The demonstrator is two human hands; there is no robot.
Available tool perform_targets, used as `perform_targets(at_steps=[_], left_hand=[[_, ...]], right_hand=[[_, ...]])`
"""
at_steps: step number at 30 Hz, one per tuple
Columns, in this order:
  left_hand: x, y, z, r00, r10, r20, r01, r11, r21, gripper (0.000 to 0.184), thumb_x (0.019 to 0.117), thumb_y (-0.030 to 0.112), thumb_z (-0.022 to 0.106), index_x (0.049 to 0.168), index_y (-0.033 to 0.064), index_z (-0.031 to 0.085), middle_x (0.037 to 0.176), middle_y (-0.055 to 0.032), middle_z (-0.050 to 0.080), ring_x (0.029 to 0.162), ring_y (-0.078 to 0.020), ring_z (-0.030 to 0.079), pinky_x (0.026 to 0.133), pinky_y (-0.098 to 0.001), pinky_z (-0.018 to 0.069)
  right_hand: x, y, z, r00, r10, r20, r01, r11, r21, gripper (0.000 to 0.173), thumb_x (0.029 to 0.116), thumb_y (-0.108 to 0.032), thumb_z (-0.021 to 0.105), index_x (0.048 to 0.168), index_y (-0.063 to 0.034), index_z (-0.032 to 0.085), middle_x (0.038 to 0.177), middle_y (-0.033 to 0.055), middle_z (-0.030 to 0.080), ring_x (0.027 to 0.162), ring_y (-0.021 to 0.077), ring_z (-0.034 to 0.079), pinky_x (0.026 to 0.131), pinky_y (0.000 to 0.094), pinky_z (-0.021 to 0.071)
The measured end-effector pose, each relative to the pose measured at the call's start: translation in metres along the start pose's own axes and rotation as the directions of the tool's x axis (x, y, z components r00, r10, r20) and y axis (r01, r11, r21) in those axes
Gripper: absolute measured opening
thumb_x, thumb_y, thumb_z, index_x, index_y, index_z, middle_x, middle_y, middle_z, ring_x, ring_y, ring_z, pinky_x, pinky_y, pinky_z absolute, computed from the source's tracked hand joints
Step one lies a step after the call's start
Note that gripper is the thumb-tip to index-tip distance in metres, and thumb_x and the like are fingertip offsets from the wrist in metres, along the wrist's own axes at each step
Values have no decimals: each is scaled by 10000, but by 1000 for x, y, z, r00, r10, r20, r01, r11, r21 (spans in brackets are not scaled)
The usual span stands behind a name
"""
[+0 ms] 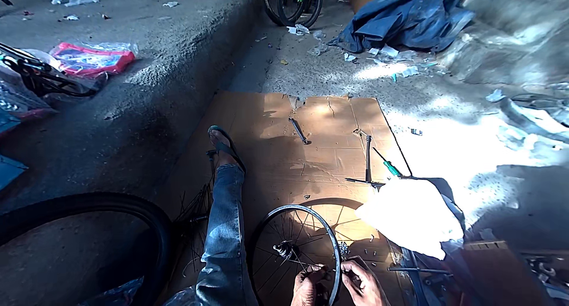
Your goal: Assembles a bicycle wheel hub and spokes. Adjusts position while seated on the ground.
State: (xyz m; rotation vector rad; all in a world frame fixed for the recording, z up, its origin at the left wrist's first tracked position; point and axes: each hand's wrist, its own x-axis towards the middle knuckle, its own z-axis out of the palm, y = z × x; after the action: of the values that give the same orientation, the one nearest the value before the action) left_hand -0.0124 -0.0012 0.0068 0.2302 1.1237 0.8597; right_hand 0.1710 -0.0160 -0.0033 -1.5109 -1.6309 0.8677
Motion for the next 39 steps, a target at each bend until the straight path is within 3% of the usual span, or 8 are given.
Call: perform_targets(at_steps=[5,10,13,15,18,21,31,39], left_hand=[[-4,9,-3,990,77,-119,-7,864,503,212,1041,146,573,1121,-36,647,883,-137,719,735,-219,704,714,-386,606],[-28,44,17,948,178,-264,286,-110,952,741,948,740,425,1124,92,737,1084,-159,751,1063,-339,718,878,-561,561],[-19,26,7,860,505,73,114,-329,937,576,951,613,558,1166,116,755,1095,-122,758,1065,-325,707,895,-528,547],[5,14,-9,578,680,452,-134,-467,874,356,861,434,707,1023,123,764,1014,-92,732,987,-311,696,843,-508,551],[23,12,-11,468,639,610,-493,-385,780,184,903,224,670,1037,140,763,1019,-52,747,1000,-242,717,1032,-508,508],[25,14,-10,491,590,641,-665,-221,713,158,961,157,624,984,94,767,996,-75,741,963,-215,722,890,-381,600],[16,41,-13,693,218,688,-645,-240,726,340,1031,278,495,1230,75,682,1223,-125,695,1201,-268,645,1022,-450,524],[14,45,-15,623,195,757,-696,-302,651,305,1065,236,482,1182,80,715,1200,-107,714,1166,-243,675,1014,-399,548]], right_hand=[[-2,3,7,999,31,15,-31,999,9,186,981,-186,641,1065,-46,730,1117,112,680,988,131,682,831,278,597],[-3,1,11,992,116,46,-123,971,206,213,945,-92,685,1134,7,697,1111,123,702,945,134,717,834,288,623],[-2,1,15,992,120,28,-124,969,214,203,914,-71,699,1103,2,700,1100,117,695,919,124,709,807,279,621],[1,-2,16,992,122,13,-122,967,225,179,904,-61,698,1073,-5,707,1074,99,705,902,115,712,799,274,625],[2,-9,15,990,139,0,-134,957,256,149,896,-37,696,1044,-31,685,1005,66,707,839,114,710,752,278,627],[1,-13,15,991,131,-4,-124,948,295,182,886,-7,697,1063,-26,656,1011,68,698,837,124,708,742,292,631],[-1,-15,17,991,135,-6,-128,948,290,262,889,-1,687,1141,-17,619,1001,64,691,844,128,702,742,292,624],[-2,-12,17,987,160,0,-153,940,306,287,892,-7,679,1169,-3,606,1038,79,698,891,140,713,773,301,631]])
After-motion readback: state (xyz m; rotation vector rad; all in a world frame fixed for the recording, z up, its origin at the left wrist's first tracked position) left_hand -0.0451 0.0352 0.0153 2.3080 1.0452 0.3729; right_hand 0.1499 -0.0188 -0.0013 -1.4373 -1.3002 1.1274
